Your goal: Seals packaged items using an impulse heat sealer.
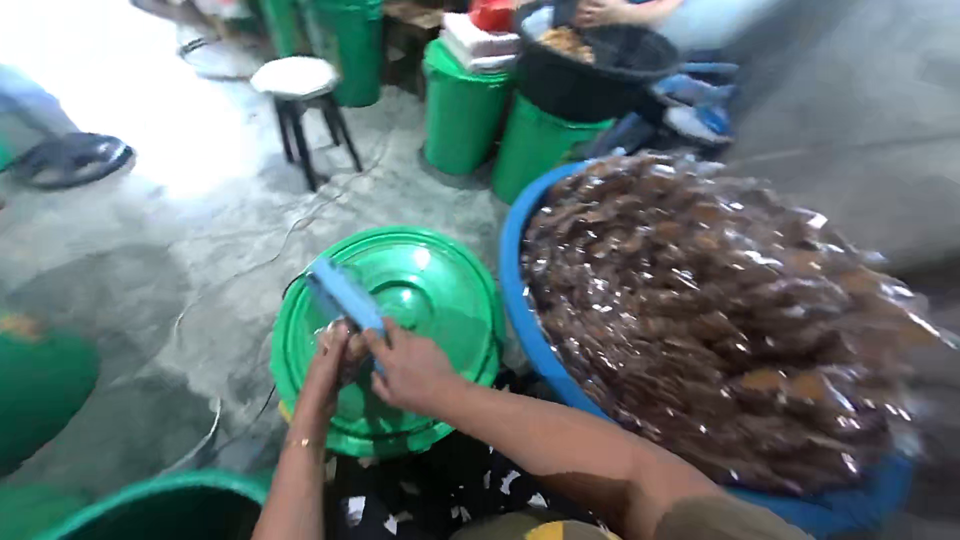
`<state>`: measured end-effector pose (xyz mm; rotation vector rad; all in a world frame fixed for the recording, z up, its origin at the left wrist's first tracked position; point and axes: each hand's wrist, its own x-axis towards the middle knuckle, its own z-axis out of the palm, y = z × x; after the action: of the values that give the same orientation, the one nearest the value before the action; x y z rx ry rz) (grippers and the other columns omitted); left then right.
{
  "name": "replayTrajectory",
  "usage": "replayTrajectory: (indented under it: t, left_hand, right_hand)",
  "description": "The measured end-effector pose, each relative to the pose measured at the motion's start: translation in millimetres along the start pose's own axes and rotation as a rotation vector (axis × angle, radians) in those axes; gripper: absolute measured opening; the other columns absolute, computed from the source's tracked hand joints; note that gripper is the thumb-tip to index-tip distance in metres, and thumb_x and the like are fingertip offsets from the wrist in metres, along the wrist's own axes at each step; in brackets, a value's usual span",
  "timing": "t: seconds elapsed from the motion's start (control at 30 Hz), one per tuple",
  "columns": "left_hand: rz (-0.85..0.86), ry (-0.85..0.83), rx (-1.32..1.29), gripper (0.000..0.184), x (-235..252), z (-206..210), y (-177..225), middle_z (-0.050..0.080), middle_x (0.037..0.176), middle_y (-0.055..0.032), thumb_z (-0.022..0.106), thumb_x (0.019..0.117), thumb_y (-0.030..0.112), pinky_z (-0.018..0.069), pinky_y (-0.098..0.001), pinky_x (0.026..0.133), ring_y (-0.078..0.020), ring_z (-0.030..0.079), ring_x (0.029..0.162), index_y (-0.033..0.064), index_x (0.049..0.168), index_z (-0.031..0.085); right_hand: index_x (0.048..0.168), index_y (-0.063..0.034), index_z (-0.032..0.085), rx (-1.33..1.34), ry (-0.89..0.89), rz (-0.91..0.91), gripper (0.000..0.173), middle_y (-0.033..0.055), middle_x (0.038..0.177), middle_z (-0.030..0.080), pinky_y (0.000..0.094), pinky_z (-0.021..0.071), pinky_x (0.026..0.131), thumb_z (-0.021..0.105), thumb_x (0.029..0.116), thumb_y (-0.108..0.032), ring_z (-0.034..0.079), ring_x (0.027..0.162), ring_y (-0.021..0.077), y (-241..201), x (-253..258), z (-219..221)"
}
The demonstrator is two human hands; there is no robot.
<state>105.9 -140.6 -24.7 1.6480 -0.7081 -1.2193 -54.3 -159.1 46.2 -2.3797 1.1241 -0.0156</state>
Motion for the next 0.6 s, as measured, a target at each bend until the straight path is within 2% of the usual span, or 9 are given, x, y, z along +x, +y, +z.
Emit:
replayTrajectory:
  t: [0.07, 0.1, 0.2, 0.23, 0.3, 0.33, 0.43, 0.5, 0.6]
  left_hand:
    - [0.035, 0.036, 0.24, 0.047, -5.4, 4.1, 12.2, 0.06, 0.095, -0.0127, 0.042, 0.1095, 0.035, 0.0509, -0.0359, 0.074, -0.0151, 0.057, 0.079, -0.0063, 0.129, 0.053]
    - [0.103, 0.064, 0.329, 0.047, -8.0, 5.2, 15.2, 0.063, 0.106, -0.0189, 0.045, 0.1087, 0.032, 0.0518, -0.0401, 0.083, -0.0196, 0.061, 0.089, -0.0083, 0.132, 0.052]
    - [0.427, 0.118, 0.516, 0.048, -13.7, 1.1, 7.3, 0.057, 0.13, -0.0339, 0.053, 0.1036, 0.021, 0.0433, -0.0538, 0.106, -0.0393, 0.058, 0.122, -0.0148, 0.135, 0.05]
    - [0.51, 0.118, 0.513, 0.048, -19.1, 1.1, 2.3, 0.057, 0.131, -0.0345, 0.055, 0.1014, 0.017, 0.044, -0.0522, 0.106, -0.0388, 0.058, 0.123, -0.0157, 0.136, 0.048]
    - [0.528, 0.087, 0.344, 0.05, -35.8, 5.5, -8.0, 0.059, 0.126, -0.026, 0.054, 0.099, 0.011, 0.0529, -0.0359, 0.094, -0.0206, 0.063, 0.109, -0.013, 0.141, 0.042]
    - [0.451, 0.065, 0.177, 0.049, -49.5, 8.2, -13.6, 0.058, 0.127, -0.0223, 0.051, 0.1002, 0.009, 0.0548, -0.0324, 0.091, -0.0156, 0.063, 0.106, -0.0118, 0.143, 0.038]
    - [0.224, 0.151, -0.197, 0.04, -95.9, 7.2, -32.3, 0.063, 0.108, -0.009, 0.046, 0.1026, 0.01, 0.0601, -0.031, 0.078, -0.0098, 0.067, 0.088, -0.0069, 0.138, 0.039]
    - [0.152, 0.257, -0.293, 0.038, -122.9, -12.0, -49.5, 0.064, 0.102, -0.0062, 0.046, 0.1015, 0.011, 0.06, -0.0298, 0.073, -0.0093, 0.067, 0.082, -0.0035, 0.136, 0.041]
    - [0.052, 0.413, -0.347, 0.046, -161.4, -69.9, -69.8, 0.065, 0.111, -0.0163, 0.046, 0.1032, 0.008, 0.0586, -0.0363, 0.076, -0.0178, 0.067, 0.088, -0.0024, 0.147, 0.036]
  right_hand:
    - [0.148, -0.0079, 0.052, 0.036, 0.099, -0.105, 0.051, 0.0219, 0.163, 0.034, 0.054, 0.042, 0.112, 0.061, 0.0997, -0.021, 0.04, 0.147, 0.0391, 3.7, -1.9, 2.9]
    - [0.144, -0.0057, 0.057, 0.043, 0.155, -0.164, 0.046, 0.022, 0.162, 0.036, 0.0549, 0.0384, 0.115, 0.061, 0.0995, -0.019, 0.037, 0.149, 0.0393, 5.7, -3.4, 6.6]
    - [0.125, -0.0015, 0.07, 0.113, 0.427, -0.341, 0.033, 0.0234, 0.147, 0.055, 0.051, 0.0439, 0.112, 0.068, 0.0944, -0.014, 0.053, 0.137, 0.0388, 9.2, -23.1, 12.6]
    - [0.121, -0.0009, 0.072, 0.163, 0.533, -0.419, 0.032, 0.0235, 0.141, 0.06, 0.0494, 0.047, 0.11, 0.072, 0.0902, -0.012, 0.059, 0.131, 0.0384, 11.0, -33.1, 8.3]
    - [0.126, 0.0026, 0.069, 0.332, 0.603, -0.472, 0.039, 0.0273, 0.143, 0.057, 0.0467, 0.049, 0.11, 0.074, 0.0883, -0.006, 0.059, 0.131, 0.0386, 23.2, -55.5, -17.8]
    - [0.129, 0.0034, 0.067, 0.406, 0.634, -0.406, 0.04, 0.0265, 0.145, 0.055, 0.0451, 0.0491, 0.11, 0.071, 0.09, -0.006, 0.058, 0.131, 0.0365, 37.5, -65.2, -31.3]
    - [0.136, -0.0037, 0.062, 0.441, 0.694, 0.036, 0.037, 0.0165, 0.142, 0.059, 0.0448, 0.0468, 0.111, 0.06, 0.0998, -0.014, 0.057, 0.132, 0.028, 124.9, -82.4, -52.0]
    - [0.138, -0.0064, 0.061, 0.363, 0.565, 0.314, 0.039, 0.0193, 0.135, 0.064, 0.0547, 0.0469, 0.108, 0.057, 0.1029, -0.021, 0.061, 0.125, 0.034, 188.4, -94.3, -63.2]
    - [0.146, 0.0022, 0.05, 0.215, 0.187, 0.367, 0.053, 0.036, 0.135, 0.058, 0.0715, 0.0404, 0.105, 0.053, 0.1066, -0.032, 0.056, 0.125, 0.0536, 235.5, -81.2, -63.2]
